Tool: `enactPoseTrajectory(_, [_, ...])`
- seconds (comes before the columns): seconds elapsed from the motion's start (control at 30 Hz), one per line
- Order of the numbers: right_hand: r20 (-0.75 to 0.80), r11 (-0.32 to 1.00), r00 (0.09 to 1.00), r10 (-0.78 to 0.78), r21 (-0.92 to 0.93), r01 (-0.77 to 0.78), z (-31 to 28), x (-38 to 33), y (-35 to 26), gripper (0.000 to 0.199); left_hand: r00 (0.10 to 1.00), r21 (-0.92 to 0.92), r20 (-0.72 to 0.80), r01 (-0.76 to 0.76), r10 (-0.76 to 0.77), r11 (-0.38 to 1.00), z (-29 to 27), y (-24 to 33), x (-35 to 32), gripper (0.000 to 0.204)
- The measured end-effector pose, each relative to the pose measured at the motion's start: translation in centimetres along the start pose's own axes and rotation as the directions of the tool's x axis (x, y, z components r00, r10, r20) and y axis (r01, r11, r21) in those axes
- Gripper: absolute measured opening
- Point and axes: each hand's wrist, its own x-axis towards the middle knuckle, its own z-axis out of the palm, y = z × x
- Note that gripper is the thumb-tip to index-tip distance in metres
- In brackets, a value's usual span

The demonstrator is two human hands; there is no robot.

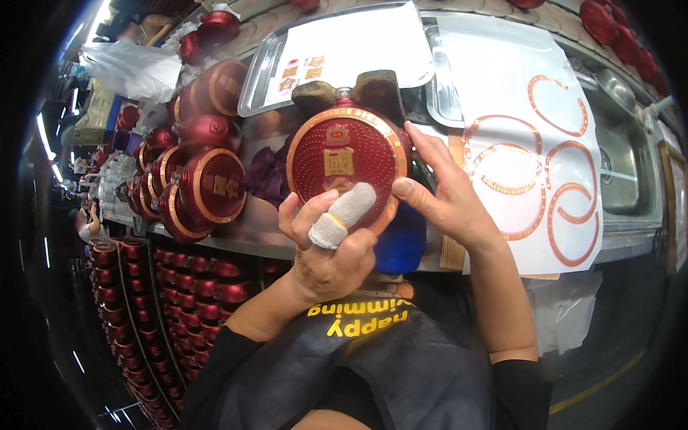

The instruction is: The person applies gold decorative stickers to the bottom of red spherical ornaments. They pick up each ornament, place a sticker on the base, smooth it with a green tool, and set the ornament aside. The process is repeated for multiple ornaments.

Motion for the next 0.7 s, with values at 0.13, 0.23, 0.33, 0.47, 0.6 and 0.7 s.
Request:
enactPoseTrajectory(0.13, [0.033,0.996,0.999,0.034,0.077,-0.037,-0.2,0.0,0.1,0.09,1.0,0.026,0.001,0.006,-0.006,1.0,0.1,-0.3,-0.5,0.026])
enactPoseTrajectory(0.23, [0.039,0.994,0.998,0.045,0.094,-0.049,-0.2,0.0,0.0,0.093,0.999,0.03,0.038,-0.022,0.021,0.999,-0.1,-0.8,-0.9,0.025])
enactPoseTrajectory(0.33, [0.036,0.998,0.999,0.034,0.055,-0.036,0.0,0.0,0.0,0.095,0.997,0.014,0.078,-0.003,0.002,1.0,-0.5,-0.9,-1.3,0.026])
enactPoseTrajectory(0.47, [0.012,0.998,0.999,0.036,0.056,-0.036,0.2,0.0,0.0,0.093,0.998,0.009,0.04,0.057,-0.057,0.998,-0.8,-1.0,-1.9,0.017])
enactPoseTrajectory(0.6, [-0.022,0.998,0.999,0.045,0.04,-0.044,0.4,-0.2,0.0,0.092,0.998,0.066,0.028,0.058,-0.06,0.996,-1.4,-1.8,-2.5,0.018])
enactPoseTrajectory(0.7, [-0.045,0.999,0.998,0.037,0.032,-0.035,0.6,-0.6,0.1,0.093,0.988,0.03,-0.005,0.157,-0.157,0.987,-1.7,-2.4,-2.9,0.019])
